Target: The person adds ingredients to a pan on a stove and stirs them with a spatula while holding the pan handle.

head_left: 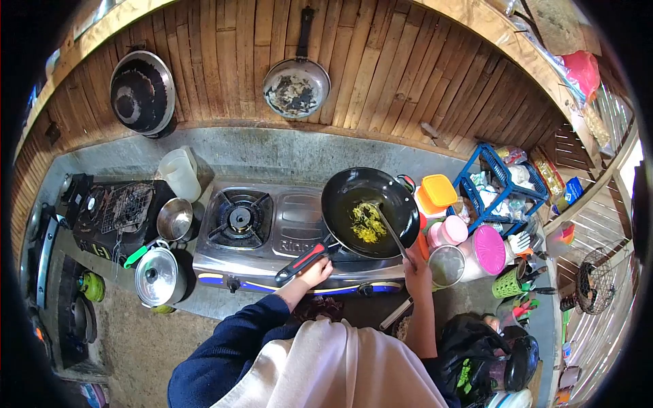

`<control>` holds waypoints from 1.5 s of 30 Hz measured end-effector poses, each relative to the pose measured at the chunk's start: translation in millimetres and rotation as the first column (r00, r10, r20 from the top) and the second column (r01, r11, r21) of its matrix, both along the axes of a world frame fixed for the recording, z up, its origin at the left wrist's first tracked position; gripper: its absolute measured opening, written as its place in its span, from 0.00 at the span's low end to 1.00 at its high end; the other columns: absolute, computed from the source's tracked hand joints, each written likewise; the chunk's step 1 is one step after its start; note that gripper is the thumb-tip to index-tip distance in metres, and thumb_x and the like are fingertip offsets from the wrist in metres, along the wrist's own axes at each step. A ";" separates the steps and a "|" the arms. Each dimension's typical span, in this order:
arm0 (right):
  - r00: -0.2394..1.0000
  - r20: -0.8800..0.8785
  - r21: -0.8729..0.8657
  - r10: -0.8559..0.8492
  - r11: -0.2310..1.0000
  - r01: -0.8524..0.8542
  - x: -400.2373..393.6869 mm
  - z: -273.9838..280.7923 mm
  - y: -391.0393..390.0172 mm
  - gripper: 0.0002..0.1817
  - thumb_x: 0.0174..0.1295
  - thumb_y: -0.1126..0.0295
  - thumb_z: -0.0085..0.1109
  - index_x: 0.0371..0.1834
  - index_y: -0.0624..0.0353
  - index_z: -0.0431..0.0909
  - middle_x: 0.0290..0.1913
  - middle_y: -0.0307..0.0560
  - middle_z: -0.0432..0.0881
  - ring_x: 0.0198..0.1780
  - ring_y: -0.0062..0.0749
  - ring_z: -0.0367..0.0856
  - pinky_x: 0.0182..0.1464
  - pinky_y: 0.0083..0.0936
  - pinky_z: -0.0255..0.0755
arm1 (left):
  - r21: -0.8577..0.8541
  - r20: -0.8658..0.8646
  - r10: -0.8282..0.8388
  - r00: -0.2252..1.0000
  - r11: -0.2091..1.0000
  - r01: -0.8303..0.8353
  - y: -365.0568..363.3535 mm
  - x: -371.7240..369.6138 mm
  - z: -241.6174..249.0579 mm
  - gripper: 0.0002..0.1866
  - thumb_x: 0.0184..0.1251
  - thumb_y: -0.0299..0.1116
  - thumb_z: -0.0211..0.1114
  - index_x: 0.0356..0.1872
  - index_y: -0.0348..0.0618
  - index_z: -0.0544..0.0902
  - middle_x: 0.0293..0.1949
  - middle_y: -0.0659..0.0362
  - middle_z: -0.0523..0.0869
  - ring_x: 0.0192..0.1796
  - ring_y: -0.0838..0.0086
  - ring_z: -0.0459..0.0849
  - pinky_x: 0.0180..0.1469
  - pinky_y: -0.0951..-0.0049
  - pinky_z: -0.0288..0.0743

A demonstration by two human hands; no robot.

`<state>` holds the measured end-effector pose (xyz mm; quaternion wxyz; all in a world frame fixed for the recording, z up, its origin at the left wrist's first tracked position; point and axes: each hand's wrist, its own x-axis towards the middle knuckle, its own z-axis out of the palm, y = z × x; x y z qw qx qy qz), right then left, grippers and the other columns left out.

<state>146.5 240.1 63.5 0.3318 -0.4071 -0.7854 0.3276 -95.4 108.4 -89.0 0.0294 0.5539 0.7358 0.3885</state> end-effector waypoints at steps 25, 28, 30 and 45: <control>0.984 0.173 0.046 0.051 0.997 -0.059 75.2 62.3 -25.2 0.13 0.58 0.74 0.58 0.47 0.61 0.79 0.30 0.60 0.80 0.30 0.43 0.81 0.35 0.31 0.73 | 0.003 0.075 -0.034 0.997 0.999 0.033 0.6 0.2 -4.7 0.14 0.63 0.42 0.55 0.26 0.42 0.80 0.22 0.53 0.79 0.25 0.58 0.80 0.28 0.61 0.72; 0.963 0.270 0.024 0.019 0.999 -0.026 86.7 83.3 -33.9 0.13 0.58 0.73 0.58 0.47 0.60 0.79 0.31 0.61 0.80 0.30 0.42 0.82 0.35 0.31 0.73 | 0.018 0.138 -0.022 0.990 1.000 0.020 0.6 2.3 -6.1 0.14 0.62 0.41 0.56 0.27 0.42 0.80 0.22 0.53 0.80 0.25 0.59 0.80 0.28 0.62 0.72; 0.963 0.269 0.034 0.016 0.999 -0.026 91.1 93.6 -37.5 0.13 0.58 0.73 0.58 0.47 0.60 0.80 0.31 0.60 0.81 0.31 0.43 0.82 0.36 0.31 0.73 | -0.010 0.109 -0.009 0.994 1.000 0.010 -1.7 3.3 1.6 0.13 0.62 0.41 0.56 0.28 0.42 0.81 0.23 0.53 0.81 0.25 0.59 0.80 0.28 0.62 0.73; 0.933 0.360 0.097 0.008 0.994 -0.047 77.0 97.0 -46.4 0.11 0.58 0.72 0.57 0.44 0.60 0.80 0.33 0.60 0.82 0.35 0.54 0.82 0.37 0.37 0.74 | -0.051 0.088 0.008 0.996 0.999 -0.003 -1.8 3.0 5.8 0.13 0.61 0.41 0.56 0.27 0.41 0.80 0.24 0.51 0.81 0.27 0.57 0.81 0.31 0.60 0.73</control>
